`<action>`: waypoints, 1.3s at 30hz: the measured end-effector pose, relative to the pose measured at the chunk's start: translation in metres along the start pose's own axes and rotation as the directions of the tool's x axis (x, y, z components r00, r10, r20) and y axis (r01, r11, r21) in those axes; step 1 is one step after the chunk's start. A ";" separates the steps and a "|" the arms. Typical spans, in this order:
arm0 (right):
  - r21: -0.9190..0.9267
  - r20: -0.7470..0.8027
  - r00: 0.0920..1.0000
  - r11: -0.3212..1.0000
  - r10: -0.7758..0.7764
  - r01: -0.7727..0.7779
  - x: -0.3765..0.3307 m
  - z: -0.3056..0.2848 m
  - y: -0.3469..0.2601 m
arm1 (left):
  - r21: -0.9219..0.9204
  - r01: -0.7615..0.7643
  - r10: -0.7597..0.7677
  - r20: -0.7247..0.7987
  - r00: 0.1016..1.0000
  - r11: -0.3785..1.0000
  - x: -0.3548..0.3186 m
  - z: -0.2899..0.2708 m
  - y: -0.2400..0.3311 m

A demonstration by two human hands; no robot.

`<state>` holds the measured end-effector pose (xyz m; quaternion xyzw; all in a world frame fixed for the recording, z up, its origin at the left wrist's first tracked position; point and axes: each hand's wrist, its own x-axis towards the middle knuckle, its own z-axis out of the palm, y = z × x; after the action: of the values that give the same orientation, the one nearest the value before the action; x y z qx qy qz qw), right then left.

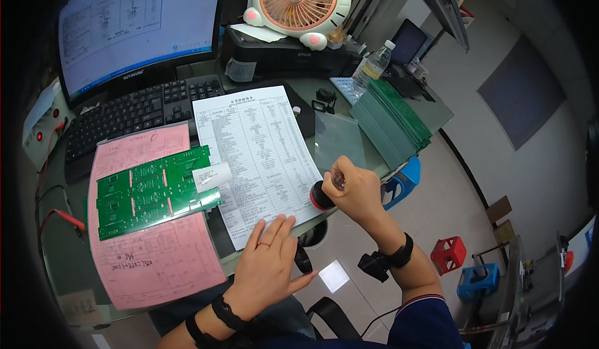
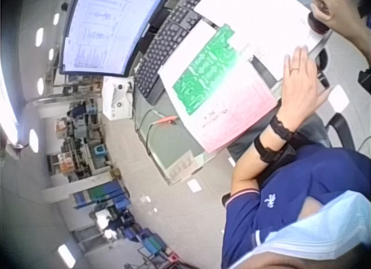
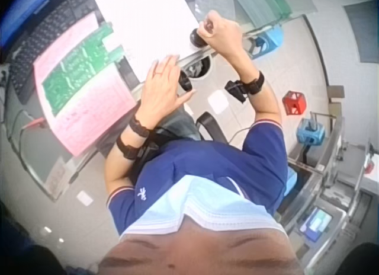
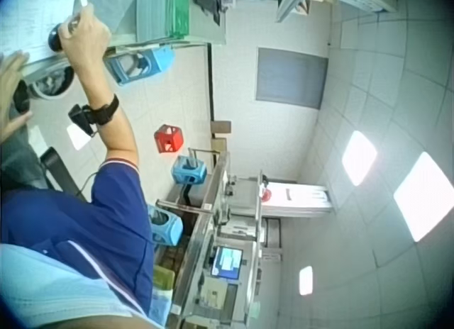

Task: Test and document printed circuit board assemblies using a multimeter probe and computer interface.

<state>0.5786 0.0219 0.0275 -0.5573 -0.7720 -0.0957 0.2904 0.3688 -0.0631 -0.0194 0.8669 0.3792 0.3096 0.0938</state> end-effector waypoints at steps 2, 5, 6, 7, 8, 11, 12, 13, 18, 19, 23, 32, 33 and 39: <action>-0.062 -0.016 1.000 0.998 0.016 -0.017 -0.002 0.005 0.001 | -0.005 -0.004 0.004 -0.003 1.000 1.000 0.000 0.000 0.000; -0.100 -0.020 0.999 0.994 0.039 -0.041 -0.002 0.007 -0.003 | -0.015 -0.003 0.003 -0.010 1.000 1.000 0.000 0.000 0.000; -0.099 -0.018 0.999 0.994 0.040 -0.042 -0.002 0.009 -0.004 | -0.015 0.000 0.000 -0.010 1.000 1.000 0.000 0.000 0.000; -0.128 -0.030 0.999 0.992 0.016 -0.019 -0.003 0.010 -0.005 | -0.015 0.002 -0.002 -0.010 1.000 1.000 0.000 0.001 -0.001; -0.156 -0.040 0.999 0.988 -0.009 0.002 -0.004 0.011 -0.006 | -0.016 0.003 -0.003 -0.009 1.000 1.000 -0.001 0.001 -0.001; -0.194 -0.026 1.000 0.981 -0.014 0.009 -0.007 0.012 -0.008 | -0.022 0.005 -0.006 -0.007 1.000 1.000 -0.001 0.002 -0.001; -0.196 -0.024 1.000 0.981 -0.012 0.007 -0.007 0.013 -0.007 | -0.029 0.010 -0.010 -0.006 1.000 1.000 -0.001 0.001 -0.001; -0.207 -0.016 1.000 0.978 -0.007 0.004 -0.008 0.015 -0.007 | -0.037 0.015 -0.015 -0.003 1.000 0.999 -0.001 0.001 -0.001; -0.216 -0.033 0.998 0.975 0.048 -0.054 -0.015 0.020 -0.006 | -0.055 0.021 -0.019 0.034 0.999 0.998 0.001 0.001 -0.002; -0.200 -0.034 0.997 0.976 0.074 -0.080 -0.015 0.021 -0.009 | -0.055 0.027 -0.024 0.045 0.999 0.998 0.000 0.002 -0.003; -0.126 -0.078 0.989 0.983 0.126 -0.135 -0.015 0.026 -0.010 | -0.084 0.036 -0.032 0.055 0.998 0.996 0.002 0.002 -0.006; -0.006 -0.117 0.975 0.982 0.188 -0.190 -0.018 0.030 -0.010 | -0.085 0.041 -0.035 0.063 0.997 0.996 0.006 -0.005 -0.002; 0.003 -0.131 0.972 0.980 0.196 -0.197 -0.017 0.028 -0.009 | -0.072 0.026 -0.023 0.053 0.998 0.997 0.006 -0.003 -0.002; 0.520 -0.025 0.919 0.790 0.393 -0.324 -0.005 -0.030 0.021 | -0.137 0.018 -0.010 0.058 0.998 0.990 0.007 -0.011 0.004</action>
<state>0.6092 0.0115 0.0458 -0.5902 -0.6285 0.1307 0.4894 0.3677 -0.0620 -0.0059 0.8642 0.3602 0.3095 0.1664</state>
